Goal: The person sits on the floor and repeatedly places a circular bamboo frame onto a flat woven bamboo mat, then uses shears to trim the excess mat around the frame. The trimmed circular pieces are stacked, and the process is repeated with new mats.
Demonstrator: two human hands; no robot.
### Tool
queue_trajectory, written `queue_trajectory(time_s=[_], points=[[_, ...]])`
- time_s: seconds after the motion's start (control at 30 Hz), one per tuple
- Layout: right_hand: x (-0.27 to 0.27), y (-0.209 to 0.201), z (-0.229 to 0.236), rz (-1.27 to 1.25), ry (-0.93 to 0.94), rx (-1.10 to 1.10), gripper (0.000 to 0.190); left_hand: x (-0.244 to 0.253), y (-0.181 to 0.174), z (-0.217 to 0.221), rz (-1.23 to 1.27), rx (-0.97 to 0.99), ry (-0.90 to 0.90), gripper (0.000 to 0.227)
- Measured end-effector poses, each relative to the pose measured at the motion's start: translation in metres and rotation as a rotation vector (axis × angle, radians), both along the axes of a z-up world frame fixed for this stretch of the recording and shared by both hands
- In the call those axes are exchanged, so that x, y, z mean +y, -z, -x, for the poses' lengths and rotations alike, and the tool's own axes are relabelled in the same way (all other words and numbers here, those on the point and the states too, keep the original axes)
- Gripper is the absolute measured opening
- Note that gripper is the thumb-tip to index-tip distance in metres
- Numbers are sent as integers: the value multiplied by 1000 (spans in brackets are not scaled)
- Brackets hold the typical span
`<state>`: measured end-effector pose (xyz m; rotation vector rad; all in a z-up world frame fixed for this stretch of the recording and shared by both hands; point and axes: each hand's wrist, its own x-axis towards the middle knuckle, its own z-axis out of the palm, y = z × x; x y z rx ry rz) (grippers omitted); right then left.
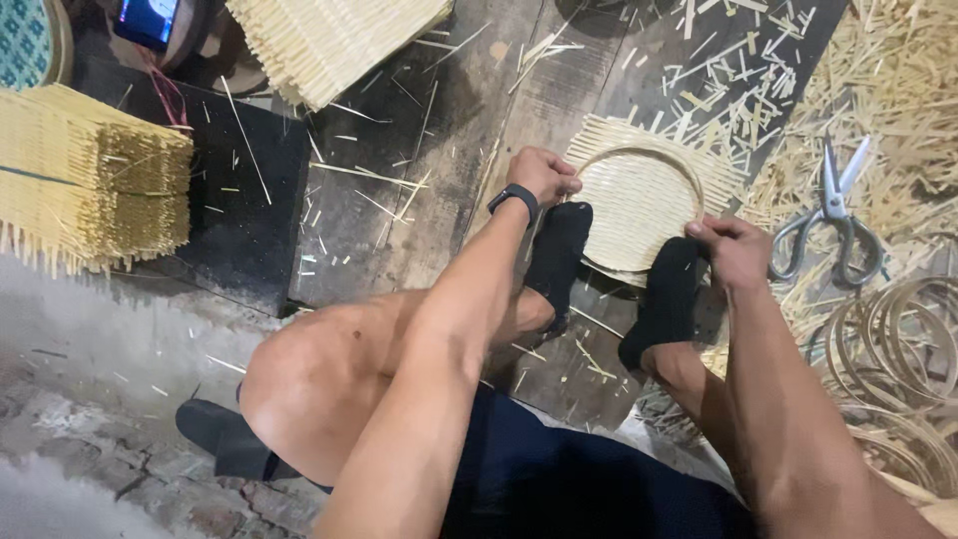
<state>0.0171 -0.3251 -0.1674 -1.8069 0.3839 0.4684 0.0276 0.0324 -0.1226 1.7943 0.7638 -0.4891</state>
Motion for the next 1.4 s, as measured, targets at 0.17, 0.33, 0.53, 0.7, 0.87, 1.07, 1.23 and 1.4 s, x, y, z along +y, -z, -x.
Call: queue_trajectory(time_s=[0.17,0.33,0.53,0.7,0.87,1.07,1.23,1.4], points=[[-3,6,5,19,43,32,23,-1,3,2,-18,-64,37,26],[-9,18,9,-98,110,27,22,-4,1,8,-95,-100,44,23],[10,-25,7,-109,88,82,24,-4,-15,2,-80,-63,57,22],[55,-145,-15,704,-542,-176,49,-16,-27,-16,-449,-171,451,16],[146,-160,19,1004,-1189,-463,99,-71,1,-57,-573,-1062,626,39],[139,-79,53,1199,-1023,-910,71,-73,31,-51,-282,-769,564,30],[146,-84,50,1021,-940,-885,73,-73,7,-46,-300,-702,545,31],[128,-129,-12,810,-1075,-134,26,-73,-3,-52,-359,-641,645,25]])
